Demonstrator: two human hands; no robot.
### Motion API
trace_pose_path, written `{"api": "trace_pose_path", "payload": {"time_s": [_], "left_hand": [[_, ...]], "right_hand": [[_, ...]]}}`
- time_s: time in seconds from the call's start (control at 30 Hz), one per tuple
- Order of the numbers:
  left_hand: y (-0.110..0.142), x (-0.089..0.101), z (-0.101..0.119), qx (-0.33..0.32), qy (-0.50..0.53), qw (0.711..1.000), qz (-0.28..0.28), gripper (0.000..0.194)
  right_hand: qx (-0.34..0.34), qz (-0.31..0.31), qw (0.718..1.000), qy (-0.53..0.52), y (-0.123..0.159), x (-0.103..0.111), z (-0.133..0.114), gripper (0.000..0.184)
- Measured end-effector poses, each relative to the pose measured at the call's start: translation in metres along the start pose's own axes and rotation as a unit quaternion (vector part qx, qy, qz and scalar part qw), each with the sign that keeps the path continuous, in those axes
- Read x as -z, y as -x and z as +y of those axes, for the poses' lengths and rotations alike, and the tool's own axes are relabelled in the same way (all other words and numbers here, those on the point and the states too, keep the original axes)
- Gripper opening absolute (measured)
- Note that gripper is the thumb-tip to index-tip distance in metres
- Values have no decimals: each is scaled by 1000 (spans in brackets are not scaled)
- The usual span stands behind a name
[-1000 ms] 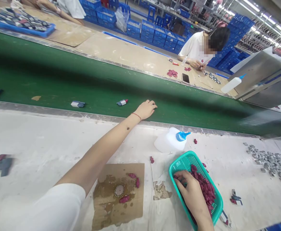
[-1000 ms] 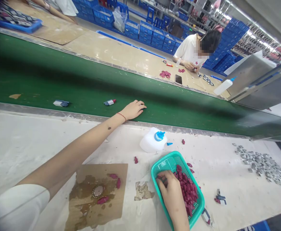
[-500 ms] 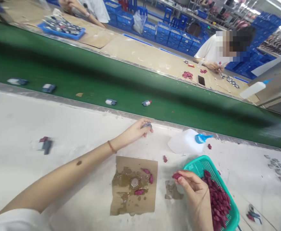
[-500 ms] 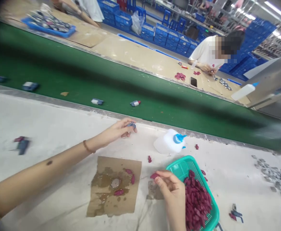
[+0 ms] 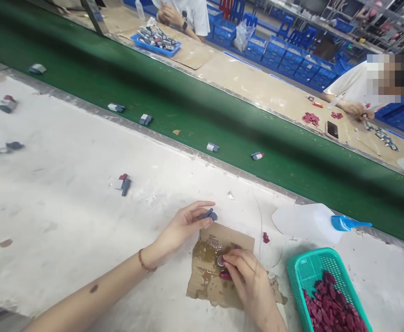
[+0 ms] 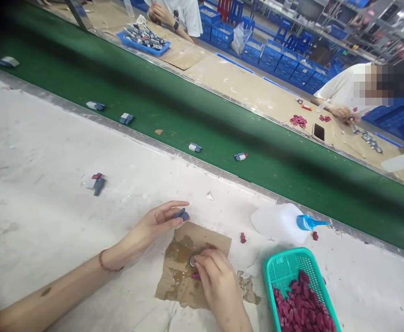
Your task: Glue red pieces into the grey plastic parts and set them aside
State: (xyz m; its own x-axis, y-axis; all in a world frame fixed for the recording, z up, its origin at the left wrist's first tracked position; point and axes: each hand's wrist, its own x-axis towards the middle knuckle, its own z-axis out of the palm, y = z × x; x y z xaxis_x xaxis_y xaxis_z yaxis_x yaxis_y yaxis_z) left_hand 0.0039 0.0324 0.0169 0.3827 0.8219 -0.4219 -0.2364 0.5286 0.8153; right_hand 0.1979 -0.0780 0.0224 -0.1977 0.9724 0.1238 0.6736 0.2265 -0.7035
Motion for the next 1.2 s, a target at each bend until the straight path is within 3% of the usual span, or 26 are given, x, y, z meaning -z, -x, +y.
{"api": "trace_pose_path", "payload": {"time_s": [0.13,0.37,0.53,0.67,0.8,1.2], "left_hand": [[4,1,0,58,54,996,-31,49],[11,2,0,145,136,979,-55,48],[12,1,-5,151,165,973,-62,47],[16,-2,-8,162,180,968,-66,45],[21,-7,-10,154,178,970,-65,45],[26,-10,-11,130,159,978,-42,42]], "right_hand": [[6,-18,1000,17,8,-2,3,21],[-36,28,998,-54,6,-9,-4,17],[-149,112,970,-157,-2,-2,-7,9],[-175,193,937,-232,-11,0,-17,5],[-188,248,922,-231,-19,-5,-30,10],[-156,209,951,-168,-24,-15,-34,13]]}}
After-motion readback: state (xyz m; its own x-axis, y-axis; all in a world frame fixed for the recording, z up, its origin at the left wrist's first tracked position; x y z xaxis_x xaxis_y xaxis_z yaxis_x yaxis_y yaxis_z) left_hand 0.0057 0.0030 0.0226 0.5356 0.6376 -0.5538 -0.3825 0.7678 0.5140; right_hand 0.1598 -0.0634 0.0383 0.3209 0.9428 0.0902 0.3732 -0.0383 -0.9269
